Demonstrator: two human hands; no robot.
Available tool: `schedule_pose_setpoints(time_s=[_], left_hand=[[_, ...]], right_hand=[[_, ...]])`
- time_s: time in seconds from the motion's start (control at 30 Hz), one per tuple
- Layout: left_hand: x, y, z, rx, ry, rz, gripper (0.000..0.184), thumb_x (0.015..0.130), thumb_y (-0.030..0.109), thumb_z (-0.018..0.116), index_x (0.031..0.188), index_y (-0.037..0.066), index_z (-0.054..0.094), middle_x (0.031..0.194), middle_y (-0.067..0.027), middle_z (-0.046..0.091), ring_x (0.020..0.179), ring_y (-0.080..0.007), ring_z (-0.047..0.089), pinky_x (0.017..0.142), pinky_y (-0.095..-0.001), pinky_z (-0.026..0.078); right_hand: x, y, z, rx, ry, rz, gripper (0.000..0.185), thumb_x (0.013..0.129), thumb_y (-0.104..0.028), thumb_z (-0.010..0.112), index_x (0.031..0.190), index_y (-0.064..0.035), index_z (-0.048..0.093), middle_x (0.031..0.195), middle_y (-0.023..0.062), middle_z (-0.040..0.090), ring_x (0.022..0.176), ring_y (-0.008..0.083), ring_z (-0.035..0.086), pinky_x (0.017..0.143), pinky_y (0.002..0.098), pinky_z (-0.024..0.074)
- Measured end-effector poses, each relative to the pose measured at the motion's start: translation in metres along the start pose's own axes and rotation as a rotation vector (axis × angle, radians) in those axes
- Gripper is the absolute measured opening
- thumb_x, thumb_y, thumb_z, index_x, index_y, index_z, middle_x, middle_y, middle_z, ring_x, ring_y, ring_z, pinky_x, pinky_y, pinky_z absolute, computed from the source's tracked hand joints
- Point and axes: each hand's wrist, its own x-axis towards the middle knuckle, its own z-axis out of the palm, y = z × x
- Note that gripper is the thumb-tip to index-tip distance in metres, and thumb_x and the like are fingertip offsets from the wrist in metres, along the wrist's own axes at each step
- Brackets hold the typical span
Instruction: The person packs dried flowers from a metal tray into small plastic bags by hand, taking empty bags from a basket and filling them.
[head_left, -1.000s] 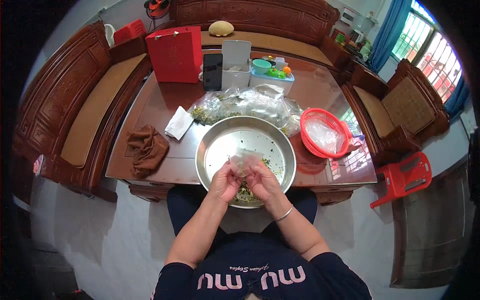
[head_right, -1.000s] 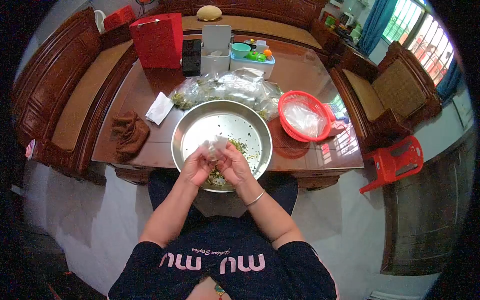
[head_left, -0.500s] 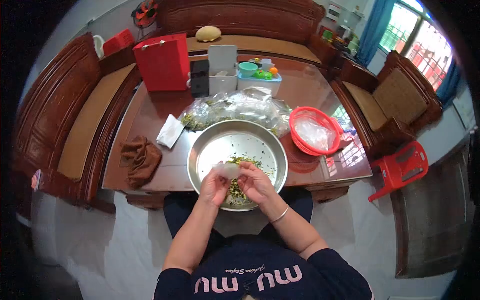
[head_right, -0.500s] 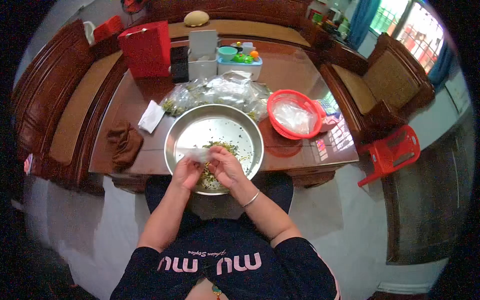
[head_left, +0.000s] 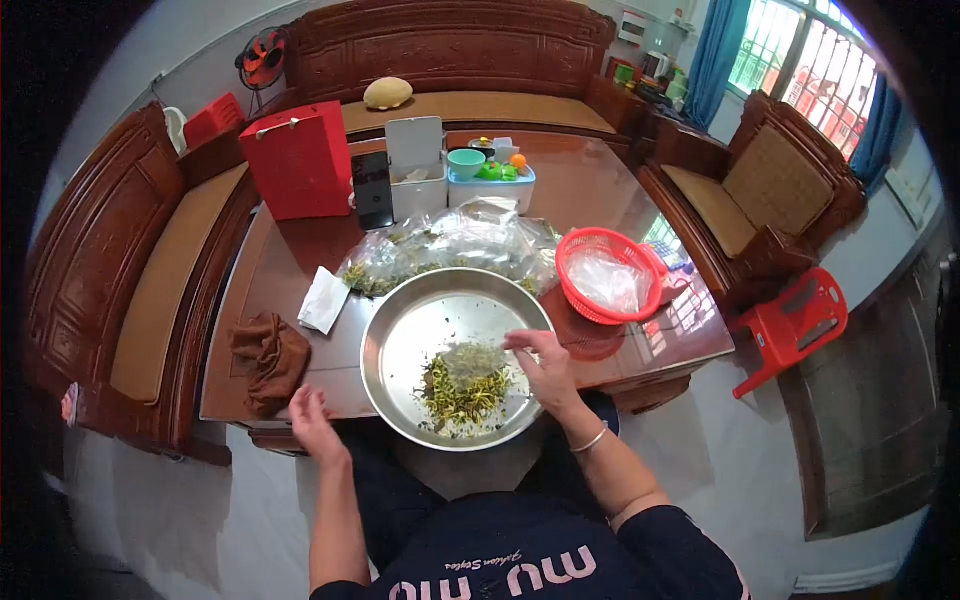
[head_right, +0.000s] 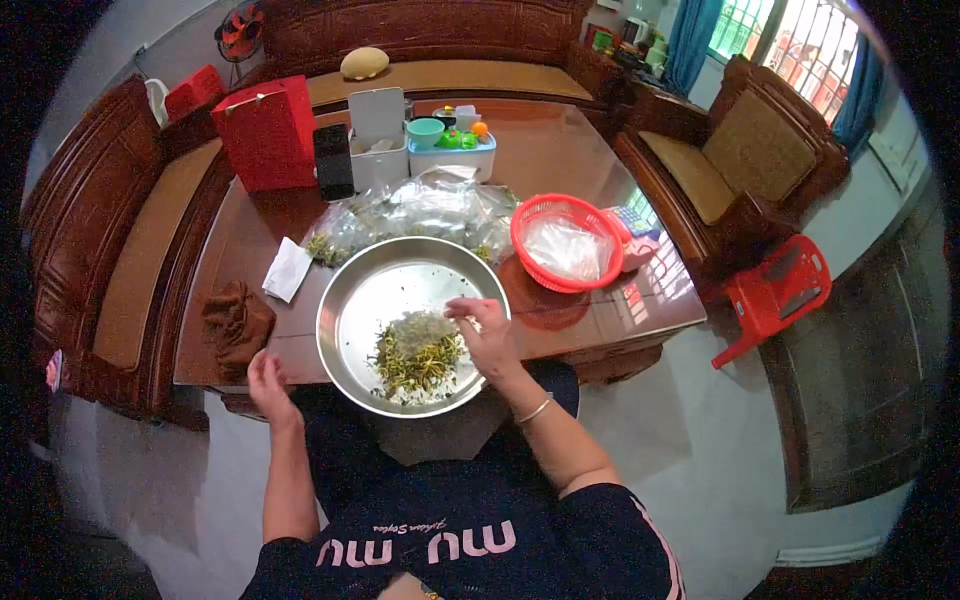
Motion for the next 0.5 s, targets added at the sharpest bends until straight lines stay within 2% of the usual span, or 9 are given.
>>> schedule_pose_setpoints(time_s=[0.07, 0.13, 0.17, 0.3, 0.33, 0.47, 0.5], left_hand=[[0.011, -0.032, -0.034, 0.009, 0.043, 0.04, 0.023, 0.087, 0.014, 0.049, 0.108, 0.005, 0.052, 0.096, -0.0034, 0.056, 0.084, -0.0109, 0.051, 0.075, -0.0232, 0.041], [0.013, -0.063, -0.06, 0.286, -0.012, 0.115, 0.026, 0.085, 0.016, 0.05, 0.108, 0.003, 0.052, 0.101, -0.0092, 0.055, 0.091, -0.0197, 0.051, 0.082, -0.0286, 0.04], [0.009, -0.076, -0.066, 0.289, -0.009, 0.11, 0.026, 0.085, 0.016, 0.05, 0.108, 0.003, 0.052, 0.101, -0.0092, 0.055, 0.091, -0.0197, 0.051, 0.082, -0.0286, 0.04], [-0.008, -0.12, -0.08, 0.955, -0.112, 0.338, 0.033, 0.081, 0.02, 0.054, 0.107, 0.0, 0.051, 0.108, -0.0161, 0.053, 0.099, -0.0303, 0.048, 0.088, -0.0368, 0.038], [-0.007, -0.119, -0.074, 0.947, -0.133, 0.339, 0.033, 0.081, 0.02, 0.054, 0.107, 0.0, 0.051, 0.108, -0.0161, 0.053, 0.099, -0.0303, 0.048, 0.088, -0.0368, 0.038], [-0.01, -0.113, -0.063, 1.37, -0.185, 0.252, 0.039, 0.078, 0.025, 0.055, 0.107, -0.001, 0.051, 0.113, -0.0205, 0.049, 0.104, -0.0366, 0.044, 0.09, -0.0434, 0.035], [-0.008, -0.113, -0.063, 1.371, -0.192, 0.251, 0.039, 0.078, 0.025, 0.055, 0.107, -0.001, 0.051, 0.113, -0.0205, 0.049, 0.104, -0.0366, 0.044, 0.09, -0.0434, 0.035]], right_hand=[[0.003, -0.002, -0.005, 0.111, 0.009, 0.064, 0.028, 0.08, -0.002, 0.053, 0.108, -0.0042, 0.056, 0.087, 0.0073, 0.064, 0.075, 0.0114, 0.057, 0.067, 0.0193, 0.0438], [0.008, 0.0, -0.007, 0.287, 0.101, 0.192, 0.035, 0.08, 0.0, 0.053, 0.115, -0.004, 0.051, 0.088, 0.0079, 0.064, 0.075, 0.011, 0.058, 0.066, 0.0198, 0.0442], [0.011, -0.001, -0.008, 0.287, 0.096, 0.196, 0.035, 0.08, 0.0, 0.053, 0.115, -0.004, 0.051, 0.088, 0.0079, 0.064, 0.075, 0.011, 0.058, 0.066, 0.0198, 0.0442], [0.02, -0.007, -0.016, 0.244, 0.041, 0.271, 0.04, 0.081, 0.002, 0.052, 0.12, -0.0012, 0.044, 0.091, 0.0073, 0.063, 0.08, 0.01, 0.057, 0.07, 0.0187, 0.0426], [0.021, -0.005, -0.02, 0.231, 0.056, 0.279, 0.04, 0.081, 0.002, 0.052, 0.12, -0.0012, 0.044, 0.091, 0.0073, 0.063, 0.08, 0.01, 0.057, 0.07, 0.0187, 0.0426], [0.033, 0.004, -0.032, 0.252, 0.259, 0.263, 0.037, 0.081, 0.003, 0.051, 0.117, -0.0002, 0.046, 0.09, 0.0072, 0.063, 0.076, 0.0086, 0.055, 0.066, 0.0163, 0.042], [0.037, 0.002, -0.041, 0.222, 0.315, 0.283, 0.035, 0.081, 0.003, 0.051, 0.116, 0.0001, 0.047, 0.09, 0.0072, 0.063, 0.074, 0.0077, 0.054, 0.064, 0.0155, 0.0416]])
